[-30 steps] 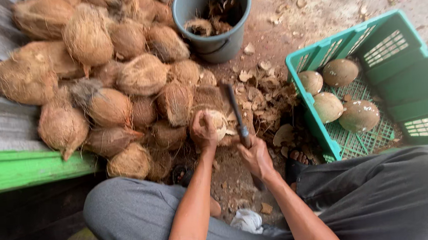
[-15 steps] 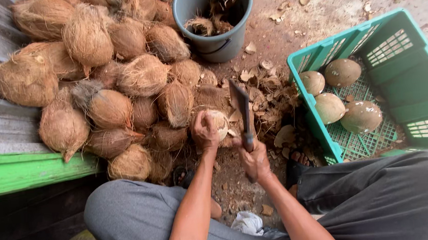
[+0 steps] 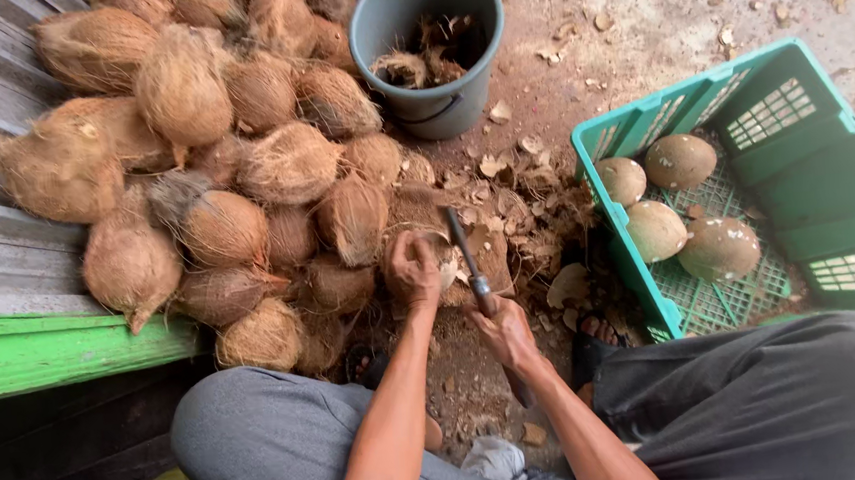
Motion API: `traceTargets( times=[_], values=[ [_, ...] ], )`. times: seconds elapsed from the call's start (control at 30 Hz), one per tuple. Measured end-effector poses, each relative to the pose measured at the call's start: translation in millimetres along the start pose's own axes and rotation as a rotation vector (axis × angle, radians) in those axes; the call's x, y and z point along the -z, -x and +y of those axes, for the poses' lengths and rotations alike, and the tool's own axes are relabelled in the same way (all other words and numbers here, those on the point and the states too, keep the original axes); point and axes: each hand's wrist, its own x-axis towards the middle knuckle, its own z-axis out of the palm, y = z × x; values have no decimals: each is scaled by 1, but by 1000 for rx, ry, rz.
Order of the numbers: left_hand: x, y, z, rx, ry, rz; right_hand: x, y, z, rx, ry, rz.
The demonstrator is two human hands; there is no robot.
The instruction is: The person sits on the ground and uses a machete to chop the husk off coconuts one at a time, working over a wooden block. Husked coconuts are placed into a green plastic crate, while discarded husk pieces are tossed aside and some are dropped into a bucket.
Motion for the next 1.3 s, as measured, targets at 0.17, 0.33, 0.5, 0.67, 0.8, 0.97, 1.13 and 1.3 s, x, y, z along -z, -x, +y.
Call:
traceTargets(
  times=[0.17,0.33,0.5,0.67,0.8,0.97,1.13,1.3],
  values=[
    [1,3,3,51,-7,-40,-1,-2,12,105,-64,122],
    [-1,3,2,-59,1,23,4,-6,6,-68,-145,-38],
    [-3,-3,-1,-21,-30,2,8,-1,-3,94,51,103],
    [-1,-6,-1,-104,-21,29,4,-14,9,265,84,173],
    [4,-2,-3,-153,31,45,6,-28,22,-34,102,-2],
    [3,-1,-8,-130,72,-10,0,-18,17,56,47,115],
    [1,-2,-6,-269,-72,9,4,-8,-4,-179,73,-11],
    [10,1,3,-96,67,-39,6,2,-15,131,217,125]
  ],
)
